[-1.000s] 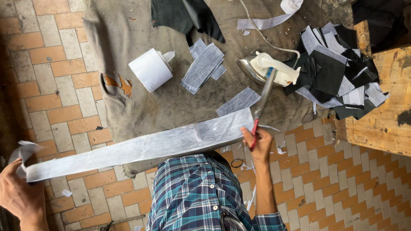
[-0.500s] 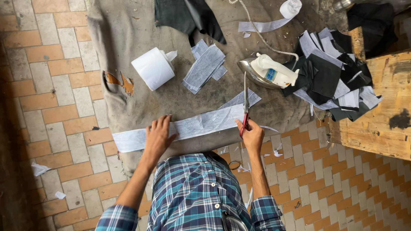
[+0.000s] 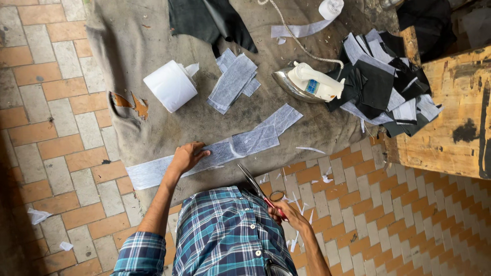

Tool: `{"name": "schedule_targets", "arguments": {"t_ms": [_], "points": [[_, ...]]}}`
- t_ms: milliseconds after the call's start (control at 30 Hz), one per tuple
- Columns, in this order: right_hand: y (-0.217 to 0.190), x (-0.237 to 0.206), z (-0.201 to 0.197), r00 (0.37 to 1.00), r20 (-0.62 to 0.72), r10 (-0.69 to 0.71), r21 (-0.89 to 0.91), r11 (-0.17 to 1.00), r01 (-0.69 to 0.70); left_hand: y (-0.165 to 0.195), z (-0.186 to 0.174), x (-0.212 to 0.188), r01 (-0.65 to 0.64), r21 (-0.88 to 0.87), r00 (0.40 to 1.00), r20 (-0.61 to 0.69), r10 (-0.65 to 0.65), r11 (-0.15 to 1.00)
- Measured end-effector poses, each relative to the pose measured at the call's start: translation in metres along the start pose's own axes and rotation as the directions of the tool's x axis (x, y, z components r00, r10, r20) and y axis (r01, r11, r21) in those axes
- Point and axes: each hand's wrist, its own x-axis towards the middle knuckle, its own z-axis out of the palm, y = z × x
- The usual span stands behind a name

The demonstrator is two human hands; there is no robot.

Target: The person irons a strip of white interfacing onto fabric on a padded table, then uses scissors to cut the fused strip into smaller pieces, setting each cut piece aside in a growing pile of finished strips.

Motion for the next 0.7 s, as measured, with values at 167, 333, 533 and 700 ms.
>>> {"name": "schedule_targets", "arguments": {"t_ms": [167,333,533,700], "points": [[-0.011,0.033,0.024,0.99,0.09,-0.11,0.097,0.99,0.102,0.003,-0.011,0.006,0.105,0.045,0.981,0.16,-0.111,0.993],[-0.03,0.07,0.062,0.957,0.051,-0.285,0.108,0.954,0.278,0.006,-0.019,0.002,0.133,-0.01,0.969,0.211,-0.128,0.991],[-0.046,0.078,0.078,0.963,-0.04,-0.266,0.056,0.962,0.268,0.012,-0.025,-0.003,0.15,-0.035,0.961,0.238,-0.137,0.988],[-0.046,0.063,0.072,0.918,0.039,-0.394,0.109,0.915,0.388,0.012,-0.027,-0.002,0.156,-0.033,0.965,0.219,-0.145,0.987]]}}
